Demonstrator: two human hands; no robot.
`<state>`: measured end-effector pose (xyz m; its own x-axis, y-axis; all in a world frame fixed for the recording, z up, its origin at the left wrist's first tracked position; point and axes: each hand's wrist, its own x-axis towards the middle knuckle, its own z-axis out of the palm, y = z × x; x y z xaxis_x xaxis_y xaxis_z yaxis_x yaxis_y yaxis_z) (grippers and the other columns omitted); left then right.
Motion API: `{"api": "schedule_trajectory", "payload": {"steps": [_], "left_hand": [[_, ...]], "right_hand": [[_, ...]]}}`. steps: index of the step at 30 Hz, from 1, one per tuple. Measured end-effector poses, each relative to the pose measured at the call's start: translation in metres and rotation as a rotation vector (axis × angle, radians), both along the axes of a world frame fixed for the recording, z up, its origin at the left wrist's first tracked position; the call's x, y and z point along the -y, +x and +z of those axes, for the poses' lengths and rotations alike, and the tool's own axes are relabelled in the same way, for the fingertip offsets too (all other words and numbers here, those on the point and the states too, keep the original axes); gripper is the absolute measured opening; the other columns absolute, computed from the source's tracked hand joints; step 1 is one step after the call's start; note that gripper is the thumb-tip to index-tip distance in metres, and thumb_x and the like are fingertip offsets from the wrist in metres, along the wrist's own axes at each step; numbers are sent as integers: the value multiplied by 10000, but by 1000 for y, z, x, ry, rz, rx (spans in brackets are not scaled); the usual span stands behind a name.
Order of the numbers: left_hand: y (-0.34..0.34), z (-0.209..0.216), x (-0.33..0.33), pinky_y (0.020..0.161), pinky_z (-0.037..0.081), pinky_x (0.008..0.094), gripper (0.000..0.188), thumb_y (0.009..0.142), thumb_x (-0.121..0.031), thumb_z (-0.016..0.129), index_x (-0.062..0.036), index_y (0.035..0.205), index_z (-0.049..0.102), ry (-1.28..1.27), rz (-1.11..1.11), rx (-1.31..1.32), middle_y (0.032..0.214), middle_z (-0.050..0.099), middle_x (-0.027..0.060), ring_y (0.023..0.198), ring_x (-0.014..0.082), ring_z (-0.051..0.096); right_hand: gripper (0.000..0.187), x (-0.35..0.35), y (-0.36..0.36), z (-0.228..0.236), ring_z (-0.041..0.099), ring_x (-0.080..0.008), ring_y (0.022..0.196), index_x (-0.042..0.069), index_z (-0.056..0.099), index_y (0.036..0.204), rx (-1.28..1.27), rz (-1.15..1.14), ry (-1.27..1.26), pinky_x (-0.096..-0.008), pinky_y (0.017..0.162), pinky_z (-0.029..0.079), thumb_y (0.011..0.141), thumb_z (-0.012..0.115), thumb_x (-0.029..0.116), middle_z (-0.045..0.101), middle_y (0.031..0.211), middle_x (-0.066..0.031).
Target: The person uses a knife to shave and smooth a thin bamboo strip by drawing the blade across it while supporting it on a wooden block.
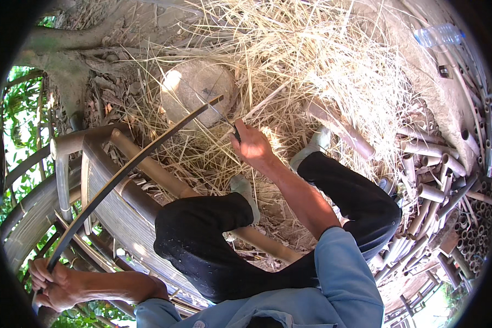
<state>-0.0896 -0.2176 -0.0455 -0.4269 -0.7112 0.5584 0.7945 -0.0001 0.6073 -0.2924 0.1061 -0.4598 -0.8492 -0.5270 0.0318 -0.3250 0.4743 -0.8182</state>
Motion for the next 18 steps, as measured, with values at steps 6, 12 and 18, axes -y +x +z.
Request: {"api": "schedule_trajectory", "payload": {"steps": [6, 12, 18], "left_hand": [[-17, 0, -8, 411, 196, 263, 326, 915, -359, 528, -107, 748, 408, -64, -7, -22, 607, 269, -19, 505, 124, 221], [0, -24, 17, 466, 283, 277, 272, 913, -231, 549, -119, 709, 409, -86, 10, -4, 631, 256, -21, 584, 130, 300], [70, -95, 66, 931, 528, 416, 189, 1038, -176, 493, -1, 965, 492, -106, 778, 796, 917, 572, 154, 910, 255, 583]], "right_hand": [[261, -10, -9, 2, 632, -428, 718, 27, 467, 1052, 146, 17, -19, -501, 636, 501, 921, 671, 124, 602, 757, -229], [277, -8, -12, -19, 636, -444, 712, 26, 479, 1092, 217, -19, 127, -518, 651, 511, 936, 667, 155, 622, 768, -237], [300, -2, 6, -31, 630, -436, 685, 8, 478, 1118, 163, 7, 85, -514, 608, 490, 939, 661, 165, 598, 716, -234]]}}
